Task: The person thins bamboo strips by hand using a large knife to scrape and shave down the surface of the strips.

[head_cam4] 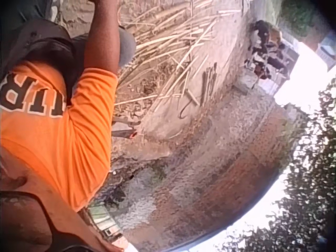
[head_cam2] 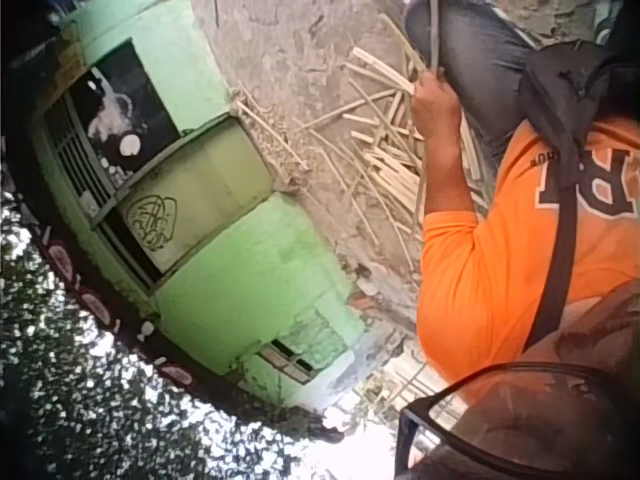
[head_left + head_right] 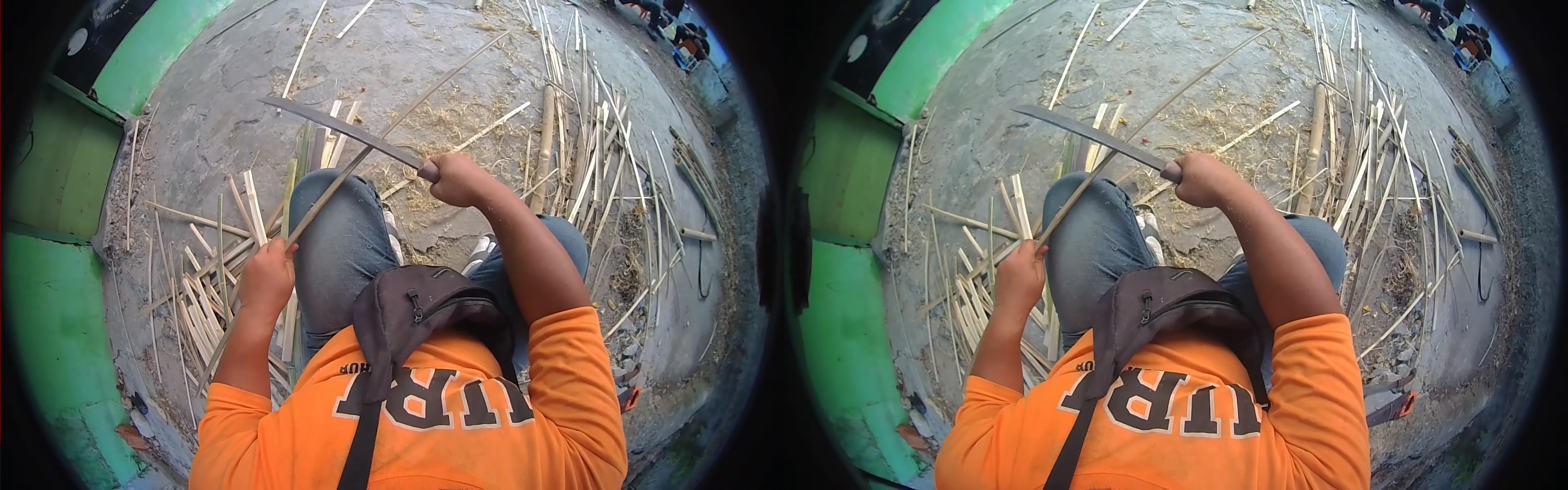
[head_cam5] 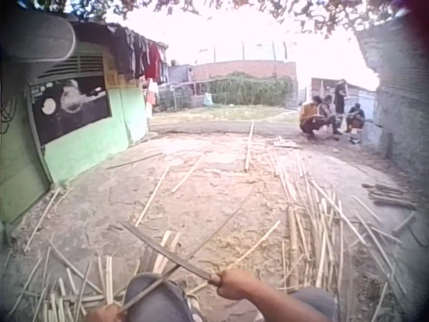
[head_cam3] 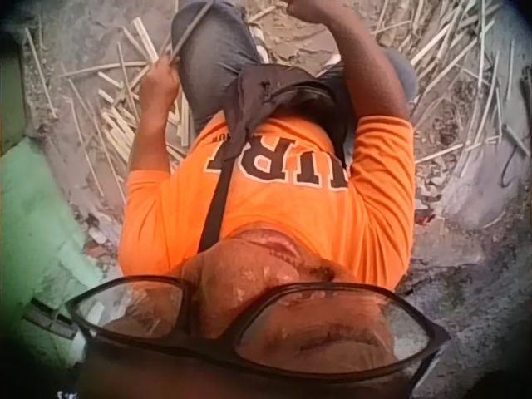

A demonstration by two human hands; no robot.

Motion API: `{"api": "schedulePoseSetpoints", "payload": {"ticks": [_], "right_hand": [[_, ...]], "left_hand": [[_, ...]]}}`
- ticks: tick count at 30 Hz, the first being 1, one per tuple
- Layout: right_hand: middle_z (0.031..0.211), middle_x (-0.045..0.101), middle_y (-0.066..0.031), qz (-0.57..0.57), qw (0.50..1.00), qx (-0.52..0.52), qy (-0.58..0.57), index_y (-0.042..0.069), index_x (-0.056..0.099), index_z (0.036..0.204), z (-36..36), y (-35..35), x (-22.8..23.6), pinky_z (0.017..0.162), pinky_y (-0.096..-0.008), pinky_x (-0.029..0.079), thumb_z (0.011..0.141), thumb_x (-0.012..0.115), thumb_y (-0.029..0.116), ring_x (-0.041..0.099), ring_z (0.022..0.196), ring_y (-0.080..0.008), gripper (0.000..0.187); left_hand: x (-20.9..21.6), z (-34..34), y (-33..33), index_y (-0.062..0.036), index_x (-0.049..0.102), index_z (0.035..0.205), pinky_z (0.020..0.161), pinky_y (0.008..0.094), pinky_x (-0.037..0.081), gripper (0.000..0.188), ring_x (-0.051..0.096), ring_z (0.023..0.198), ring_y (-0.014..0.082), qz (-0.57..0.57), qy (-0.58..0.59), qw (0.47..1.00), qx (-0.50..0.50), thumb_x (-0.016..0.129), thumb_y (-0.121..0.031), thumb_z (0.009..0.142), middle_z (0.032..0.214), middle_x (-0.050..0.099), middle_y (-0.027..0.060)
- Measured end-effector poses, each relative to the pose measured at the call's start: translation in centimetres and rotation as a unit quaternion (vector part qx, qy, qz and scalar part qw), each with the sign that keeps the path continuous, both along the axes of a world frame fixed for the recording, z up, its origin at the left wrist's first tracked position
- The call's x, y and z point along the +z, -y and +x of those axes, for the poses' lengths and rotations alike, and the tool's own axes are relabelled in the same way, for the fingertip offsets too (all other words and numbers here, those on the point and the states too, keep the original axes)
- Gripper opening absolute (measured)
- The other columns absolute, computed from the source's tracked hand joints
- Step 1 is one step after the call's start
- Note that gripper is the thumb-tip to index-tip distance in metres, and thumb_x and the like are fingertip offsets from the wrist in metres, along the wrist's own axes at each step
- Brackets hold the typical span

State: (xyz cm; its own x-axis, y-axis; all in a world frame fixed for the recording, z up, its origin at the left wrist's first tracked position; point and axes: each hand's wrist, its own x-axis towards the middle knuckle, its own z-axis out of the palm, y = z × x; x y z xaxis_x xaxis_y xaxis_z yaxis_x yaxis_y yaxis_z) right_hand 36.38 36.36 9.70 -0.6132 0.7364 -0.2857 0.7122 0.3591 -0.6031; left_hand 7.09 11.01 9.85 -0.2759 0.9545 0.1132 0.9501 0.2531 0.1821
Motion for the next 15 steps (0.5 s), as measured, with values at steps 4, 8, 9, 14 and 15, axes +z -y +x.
{"api": "schedulePoseSetpoints", "payload": {"ticks": [4, 8, 9, 14, 15], "right_hand": [[0.089, 0.072, -0.0223, -0.004, 0.999, 0.018, -0.048, 0.004, 0.07, 0.098, -0.6, 1.1, -0.4, 0.08, -0.048, 0.053, 0.083, 0.061, 0.01, 0.069, 0.087, -0.0427, 0.019], [0.09, 0.072, -0.0223, 0.019, 0.997, 0.066, -0.015, 0.005, 0.07, 0.097, -0.1, 0.0, -0.5, 0.079, -0.0483, 0.053, 0.077, 0.061, 0.005, 0.069, 0.089, -0.0422, 0.022], [0.094, 0.073, -0.0217, 0.019, 0.998, 0.066, 0.002, 0.007, 0.072, 0.101, -0.3, -0.1, -0.3, 0.082, -0.0485, 0.054, 0.078, 0.062, 0.007, 0.07, 0.093, -0.042, 0.026], [0.097, 0.075, -0.0209, 0.026, 0.996, 0.08, 0.032, 0.007, 0.074, 0.103, -0.3, -0.5, -0.2, 0.084, -0.0486, 0.056, 0.079, 0.064, 0.009, 0.071, 0.096, -0.0416, 0.027], [0.097, 0.075, -0.0206, 0.023, 0.997, 0.072, 0.03, 0.008, 0.074, 0.103, -0.1, -0.5, 0.0, 0.084, -0.0488, 0.056, 0.078, 0.064, 0.009, 0.071, 0.096, -0.0414, 0.027]], "left_hand": [[-0.6, -0.4, 0.2, -0.0031, 0.063, 0.097, 0.069, 0.0586, 0.051, 0.024, 0.066, 0.082, 0.0497, -0.005, -0.004, 1.0, 0.008, 0.061, -0.026, 0.103, 0.089, 0.069, 0.0242], [-0.6, -0.2, -0.2, -0.0038, 0.061, 0.093, 0.065, 0.057, 0.053, 0.026, 0.068, 0.076, 0.0478, 0.027, -0.023, 0.999, -0.02, 0.062, -0.027, 0.103, 0.086, 0.07, 0.0218], [-0.8, -0.3, -0.1, -0.0038, 0.061, 0.093, 0.065, 0.057, 0.053, 0.026, 0.068, 0.076, 0.0478, 0.028, -0.023, 0.999, -0.018, 0.062, -0.027, 0.103, 0.086, 0.07, 0.0218], [-0.6, 0.0, -0.1, -0.004, 0.061, 0.095, 0.066, 0.057, 0.054, 0.023, 0.068, 0.076, 0.0476, 0.034, -0.031, 0.999, -0.005, 0.063, -0.026, 0.102, 0.085, 0.07, 0.0212], [-0.6, 0.1, 0.0, -0.004, 0.061, 0.095, 0.066, 0.057, 0.054, 0.023, 0.068, 0.076, 0.0476, 0.033, -0.031, 0.999, -0.004, 0.063, -0.026, 0.102, 0.085, 0.07, 0.0212]]}}
